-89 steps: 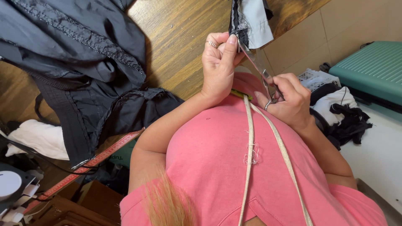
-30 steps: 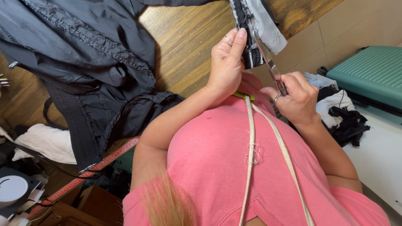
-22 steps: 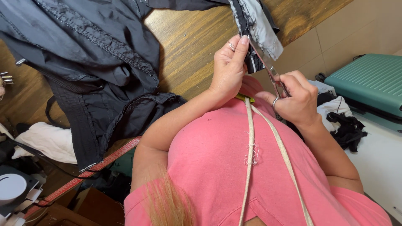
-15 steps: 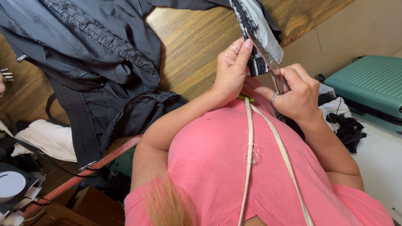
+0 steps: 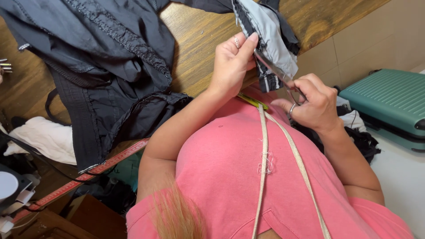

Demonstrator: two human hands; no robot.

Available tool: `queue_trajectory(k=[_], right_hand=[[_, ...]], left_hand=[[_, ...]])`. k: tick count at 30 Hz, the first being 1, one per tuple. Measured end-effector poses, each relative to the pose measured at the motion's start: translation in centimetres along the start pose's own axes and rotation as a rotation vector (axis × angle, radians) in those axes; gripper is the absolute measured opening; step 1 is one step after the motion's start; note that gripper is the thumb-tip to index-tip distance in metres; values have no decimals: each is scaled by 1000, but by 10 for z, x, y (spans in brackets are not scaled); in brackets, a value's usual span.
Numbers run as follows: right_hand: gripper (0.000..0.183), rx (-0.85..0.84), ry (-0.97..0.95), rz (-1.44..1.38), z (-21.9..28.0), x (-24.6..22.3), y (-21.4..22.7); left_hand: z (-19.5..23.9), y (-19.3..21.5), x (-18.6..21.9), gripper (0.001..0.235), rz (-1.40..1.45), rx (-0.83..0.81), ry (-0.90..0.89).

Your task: Cutting and trimming black fabric components using scissors on a wooden workbench

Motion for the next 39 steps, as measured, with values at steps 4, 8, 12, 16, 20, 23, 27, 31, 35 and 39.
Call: queue_trajectory(k=[4,8,12,16,20,23,27,31,35,39], right_hand=[[64,-27,-28,-3,-7,-8,1],[67,-27,-2,94,-8,-7,2],[59,-4,64,147,2,4,0],[50,39,184,221,12,18,0],[49,19,193,230,16,27,3],[59,-24,127,155,2,12,7],[66,-47,94,118,-8,9,5],[64,-73,94,59,-14,3,1],[60,-89,79,78,-16,2,-3],[53,-50,172,155,-5,17,-5]], left_hand=[[10,2,-8,17,36,32,52],[15,3,-7,29,98,45,51],[18,5,-4,27,118,22,35],[20,8,-4,19,92,15,53],[25,6,-2,25,76,22,48],[27,9,-12,24,73,-18,-60],[25,18,-22,28,112,1,-20],[27,23,-32,15,110,-56,-16],[31,26,-38,18,90,-102,-71],[30,28,-34,17,78,-79,-62]])
Point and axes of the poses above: each hand's wrist, its own z-axis away from the middle knuckle, its own y-axis out of the back of the hand, x = y × z, the point moved 1 cm from there along -z, towards the middle knuckle, and after that the axes turned 13 degrees about x, right-handed, at the moved point
